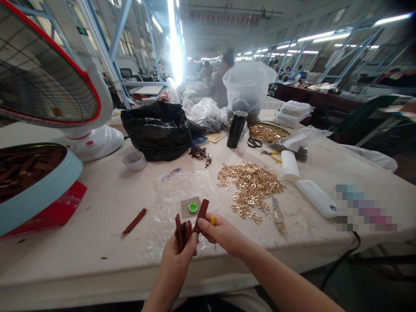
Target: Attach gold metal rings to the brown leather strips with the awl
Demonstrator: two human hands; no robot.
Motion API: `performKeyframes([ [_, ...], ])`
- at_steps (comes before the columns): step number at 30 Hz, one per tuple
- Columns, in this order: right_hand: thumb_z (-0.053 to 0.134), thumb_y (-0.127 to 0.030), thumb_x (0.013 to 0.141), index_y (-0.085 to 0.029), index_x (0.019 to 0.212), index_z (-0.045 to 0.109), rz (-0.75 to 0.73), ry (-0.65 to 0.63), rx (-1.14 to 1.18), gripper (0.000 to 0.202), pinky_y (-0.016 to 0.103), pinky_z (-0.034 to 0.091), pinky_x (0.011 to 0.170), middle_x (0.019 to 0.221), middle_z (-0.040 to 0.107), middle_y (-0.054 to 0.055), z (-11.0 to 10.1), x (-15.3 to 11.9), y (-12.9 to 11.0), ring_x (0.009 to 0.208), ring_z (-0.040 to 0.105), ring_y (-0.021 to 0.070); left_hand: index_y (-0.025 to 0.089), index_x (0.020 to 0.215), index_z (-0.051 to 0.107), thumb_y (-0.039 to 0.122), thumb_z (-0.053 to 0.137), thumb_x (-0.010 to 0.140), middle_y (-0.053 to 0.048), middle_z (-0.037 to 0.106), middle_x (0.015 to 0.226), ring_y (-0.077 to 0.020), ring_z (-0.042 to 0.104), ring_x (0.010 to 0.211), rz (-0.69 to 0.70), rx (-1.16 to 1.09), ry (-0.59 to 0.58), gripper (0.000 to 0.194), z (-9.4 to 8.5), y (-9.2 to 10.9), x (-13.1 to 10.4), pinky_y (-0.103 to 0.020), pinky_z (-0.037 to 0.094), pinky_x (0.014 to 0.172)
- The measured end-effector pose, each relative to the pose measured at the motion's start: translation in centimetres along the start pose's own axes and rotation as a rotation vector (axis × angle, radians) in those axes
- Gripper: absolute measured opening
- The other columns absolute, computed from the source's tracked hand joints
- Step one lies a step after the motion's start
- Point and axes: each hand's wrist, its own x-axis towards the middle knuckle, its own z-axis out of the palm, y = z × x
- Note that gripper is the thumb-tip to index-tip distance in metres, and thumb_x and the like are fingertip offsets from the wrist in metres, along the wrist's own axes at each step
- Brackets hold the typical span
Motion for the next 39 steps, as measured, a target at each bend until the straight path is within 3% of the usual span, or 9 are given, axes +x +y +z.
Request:
performKeyframes([
  [2,0.054,-0.055,0.074,-0.017,0.070,0.049,0.066,-0.023,0.057,0.038,0.021,0.022,0.042,0.050,0.036,-0.008,-0.3,0.4,-0.1,0.043,0.028,0.0066,0.017,0.071,0.054,0.036,0.065,0.062,0.008,0.046,0.047,-0.0062,0.035,0.040,-0.073,-0.040,-0.012,0.023,-0.2,-0.1,0.2,-0.019,0.025,0.040],
  [4,0.053,-0.058,0.074,-0.017,0.069,0.050,0.027,0.012,0.033,0.041,0.022,0.027,0.044,0.055,0.043,-0.005,-0.8,0.8,-0.2,0.046,0.034,0.0075,0.018,0.070,0.051,0.037,0.065,0.062,0.009,0.042,0.043,-0.0055,0.032,0.039,-0.136,-0.063,-0.037,0.025,-0.6,-0.4,0.6,-0.018,0.022,0.039],
  [9,0.044,-0.057,0.081,-0.017,0.069,0.057,-0.256,0.347,-0.112,0.044,0.024,0.035,0.057,0.062,0.052,-0.001,-2.9,2.2,-0.5,0.060,0.046,0.0115,0.018,0.069,0.048,0.040,0.066,0.064,0.009,0.042,0.043,-0.0050,0.032,0.040,-0.168,-0.097,-0.040,0.029,-1.9,-1.1,1.9,-0.017,0.021,0.039],
  [15,0.041,-0.057,0.082,-0.018,0.066,0.051,-0.355,0.479,-0.067,0.043,0.024,0.033,0.051,0.054,0.047,-0.003,-3.2,5.0,0.6,0.050,0.043,0.0104,0.017,0.061,0.049,0.041,0.066,0.061,0.008,0.043,0.040,-0.0050,0.032,0.037,-0.177,-0.057,0.034,0.030,-2.9,-1.0,3.0,-0.018,0.022,0.037],
  [24,0.048,-0.053,0.081,-0.018,0.063,0.053,-0.368,0.451,-0.132,0.040,0.025,0.036,0.057,0.055,0.049,-0.003,-2.2,6.8,2.5,0.055,0.046,0.0117,0.014,0.066,0.053,0.042,0.066,0.062,0.008,0.045,0.043,-0.0049,0.034,0.039,-0.207,-0.080,0.052,0.031,-3.5,-0.9,2.9,-0.017,0.022,0.039],
  [29,0.045,-0.054,0.082,-0.018,0.067,0.051,-0.377,0.496,-0.029,0.040,0.023,0.032,0.049,0.057,0.048,-0.003,-2.4,5.2,0.7,0.050,0.040,0.0097,0.015,0.065,0.052,0.043,0.066,0.063,0.008,0.044,0.042,-0.0052,0.033,0.038,-0.216,-0.058,0.066,0.031,-3.4,-0.8,3.2,-0.017,0.021,0.038],
  [34,0.051,-0.052,0.081,-0.018,0.064,0.050,-0.339,0.427,0.373,0.038,0.020,0.024,0.043,0.056,0.048,-0.004,-1.5,2.3,-1.9,0.045,0.034,0.0064,0.014,0.068,0.055,0.045,0.067,0.064,0.007,0.045,0.044,-0.0051,0.034,0.039,-0.232,-0.036,-0.038,0.034,-2.4,-0.5,2.7,-0.018,0.020,0.038],
  [39,0.052,-0.053,0.080,-0.018,0.062,0.050,-0.318,0.378,0.391,0.040,0.021,0.023,0.043,0.053,0.047,-0.004,-0.2,1.4,-2.2,0.045,0.033,0.0069,0.013,0.068,0.055,0.046,0.071,0.059,0.007,0.045,0.043,-0.0048,0.034,0.039,-0.231,-0.069,-0.053,0.037,-1.6,0.7,1.7,-0.018,0.019,0.039],
])
